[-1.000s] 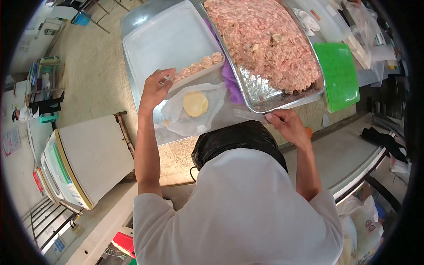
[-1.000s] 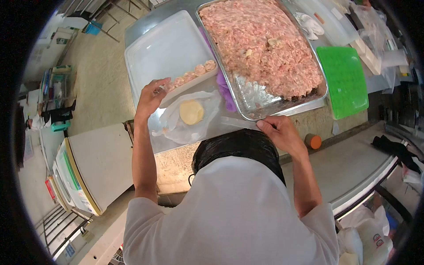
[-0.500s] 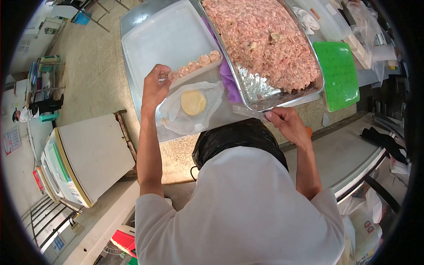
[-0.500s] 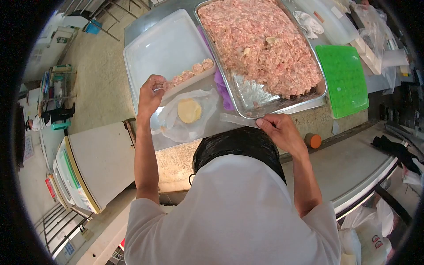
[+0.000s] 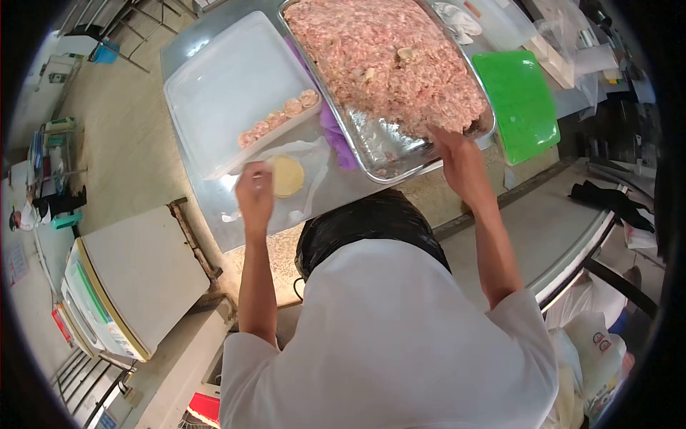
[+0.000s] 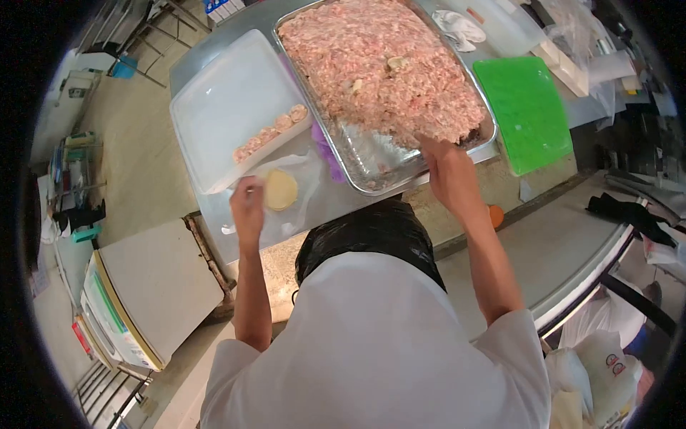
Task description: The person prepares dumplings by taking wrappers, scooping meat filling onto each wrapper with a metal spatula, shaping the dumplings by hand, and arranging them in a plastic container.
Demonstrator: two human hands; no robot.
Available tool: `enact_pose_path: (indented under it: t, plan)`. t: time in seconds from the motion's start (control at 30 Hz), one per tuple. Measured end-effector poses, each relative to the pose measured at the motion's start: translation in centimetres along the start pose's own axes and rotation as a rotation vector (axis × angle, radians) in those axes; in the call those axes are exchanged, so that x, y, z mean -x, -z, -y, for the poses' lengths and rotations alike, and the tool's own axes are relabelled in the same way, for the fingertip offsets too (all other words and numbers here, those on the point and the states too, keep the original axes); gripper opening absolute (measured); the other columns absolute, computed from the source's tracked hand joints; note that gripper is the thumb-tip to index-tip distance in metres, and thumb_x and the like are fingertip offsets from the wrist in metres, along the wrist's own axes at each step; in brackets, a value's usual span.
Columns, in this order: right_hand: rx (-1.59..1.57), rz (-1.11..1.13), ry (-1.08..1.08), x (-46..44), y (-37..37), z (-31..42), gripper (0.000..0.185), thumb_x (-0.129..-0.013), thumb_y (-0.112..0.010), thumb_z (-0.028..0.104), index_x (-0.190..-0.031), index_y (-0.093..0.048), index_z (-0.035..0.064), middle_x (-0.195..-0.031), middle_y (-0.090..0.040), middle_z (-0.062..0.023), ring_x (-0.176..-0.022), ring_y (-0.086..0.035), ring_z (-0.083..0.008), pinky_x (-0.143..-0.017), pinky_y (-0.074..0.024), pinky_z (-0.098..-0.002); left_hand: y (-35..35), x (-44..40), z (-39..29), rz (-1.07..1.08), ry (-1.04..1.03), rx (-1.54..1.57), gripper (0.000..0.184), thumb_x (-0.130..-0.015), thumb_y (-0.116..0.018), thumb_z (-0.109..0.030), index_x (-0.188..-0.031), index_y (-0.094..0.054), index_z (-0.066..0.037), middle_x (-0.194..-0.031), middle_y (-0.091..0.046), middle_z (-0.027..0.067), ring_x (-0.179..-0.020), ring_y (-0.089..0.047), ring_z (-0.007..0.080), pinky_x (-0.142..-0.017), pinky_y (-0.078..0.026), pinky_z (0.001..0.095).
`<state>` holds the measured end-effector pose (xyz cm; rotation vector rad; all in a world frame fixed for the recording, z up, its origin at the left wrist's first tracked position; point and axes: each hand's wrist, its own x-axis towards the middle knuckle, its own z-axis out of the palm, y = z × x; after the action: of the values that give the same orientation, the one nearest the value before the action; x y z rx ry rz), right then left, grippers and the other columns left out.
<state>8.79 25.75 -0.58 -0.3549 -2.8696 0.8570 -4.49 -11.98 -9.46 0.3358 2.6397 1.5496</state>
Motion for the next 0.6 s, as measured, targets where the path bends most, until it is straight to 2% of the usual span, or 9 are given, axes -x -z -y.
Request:
enact_pose_path:
  t: [0.07, 0.13, 0.2, 0.27, 0.3, 0.37, 0.4, 0.5, 0.6]
  plan:
    - [0.176, 0.044, -0.103, -1.7, 0.9, 0.9, 0.034, -0.089, -0.057, -0.001, -0.121, -0.069, 0.0048, -0.091, -0.069, -0.0247, -0.089, -0.069, -0.0423, -0.074, -0.0538, -0.0497, 1.8, 0.2, 0.2, -0.139, 0.147, 0.326, 0.013, -0.099, -0.055, -0.011, -0.104, -0.064, -0.003, -0.098, -0.069, 0.0099, -0.097, -0.067, 0.026, -0.091, -0.052, 0.041]
    - [0.292, 0.164, -0.073, -2.5, -0.1, 0.5, 0.031, -0.087, -0.056, 0.0, -0.115, -0.07, 0.0053, -0.091, -0.069, -0.0236, -0.088, -0.07, -0.0413, -0.074, -0.055, -0.0513, 3.0, 0.0, -0.3, -0.16, 0.246, 0.799, 0.017, -0.101, -0.053, -0.012, -0.111, -0.062, -0.001, -0.103, -0.068, 0.0111, -0.103, -0.065, 0.0259, -0.095, -0.05, 0.0385]
    - [0.372, 0.251, -0.025, -2.3, -1.1, 0.4, 0.032, -0.087, -0.055, 0.001, -0.114, -0.07, 0.0076, -0.09, -0.069, -0.0223, -0.086, -0.07, -0.0404, -0.073, -0.0555, -0.0518, 3.3, 0.2, -1.5, -0.207, 0.344, 1.019, 0.021, -0.102, -0.052, -0.013, -0.116, -0.059, 0.0, -0.109, -0.066, 0.0121, -0.108, -0.064, 0.0262, -0.097, -0.05, 0.0382]
    - [0.421, 0.299, 0.047, -2.1, -1.5, 0.4, 0.036, -0.088, -0.052, 0.002, -0.118, -0.07, 0.0117, -0.086, -0.068, -0.0208, -0.085, -0.069, -0.0397, -0.072, -0.0554, -0.0513, 3.0, 0.2, -3.4, -0.282, 0.427, 0.987, 0.026, -0.102, -0.052, -0.016, -0.121, -0.056, 0.002, -0.117, -0.065, 0.0131, -0.112, -0.063, 0.0268, -0.098, -0.05, 0.0403]
    - [0.445, 0.327, 0.08, -2.1, -0.7, 0.4, 0.039, -0.087, -0.052, 0.001, -0.12, -0.069, 0.0116, -0.086, -0.068, -0.0207, -0.082, -0.069, -0.0399, -0.069, -0.0553, -0.0507, 2.9, 0.5, -3.8, -0.247, 0.437, 0.925, 0.029, -0.102, -0.053, -0.018, -0.122, -0.056, 0.002, -0.12, -0.063, 0.0135, -0.113, -0.063, 0.0276, -0.099, -0.05, 0.0413]
    - [0.486, 0.229, 0.004, -2.8, 1.6, 0.3, 0.038, -0.086, -0.052, 0.0, -0.119, -0.067, 0.0093, -0.085, -0.068, -0.0208, -0.081, -0.07, -0.0403, -0.068, -0.0552, -0.0506, 2.6, 1.3, -4.1, -0.185, 0.463, 0.799, 0.034, -0.102, -0.053, -0.023, -0.124, -0.056, 0.002, -0.127, -0.061, 0.0144, -0.116, -0.062, 0.029, -0.101, -0.049, 0.0433]
    - [0.504, 0.183, -0.027, -3.1, 2.2, 0.3, 0.037, -0.085, -0.052, 0.0, -0.119, -0.066, 0.0082, -0.084, -0.068, -0.0208, -0.08, -0.07, -0.0405, -0.067, -0.0552, -0.0506, 2.2, 1.7, -3.8, -0.166, 0.501, 0.87, 0.035, -0.102, -0.054, -0.023, -0.126, -0.055, 0.002, -0.127, -0.061, 0.0148, -0.117, -0.061, 0.0291, -0.102, -0.049, 0.0436]
    - [0.48, 0.317, -0.001, -2.9, 0.6, -0.5, 0.024, -0.084, -0.057, 0.001, -0.107, -0.064, 0.003, -0.092, -0.07, -0.0257, -0.087, -0.071, -0.0416, -0.074, -0.0578, -0.0499, 1.3, 2.5, -3.0, -0.109, 0.605, 1.103, 0.039, -0.101, -0.055, -0.022, -0.132, -0.053, 0.002, -0.129, -0.061, 0.0156, -0.12, -0.061, 0.0291, -0.103, -0.048, 0.0438]
    - [0.456, 0.331, -0.02, -2.9, -0.7, 0.0, 0.021, -0.085, -0.056, 0.001, -0.104, -0.065, 0.0024, -0.089, -0.07, -0.0264, -0.087, -0.071, -0.0422, -0.073, -0.0573, -0.0511, -0.3, 2.6, -3.8, -0.035, 0.653, 1.315, 0.04, -0.099, -0.056, -0.016, -0.135, -0.052, 0.003, -0.129, -0.061, 0.0158, -0.122, -0.06, 0.0297, -0.104, -0.048, 0.0431]
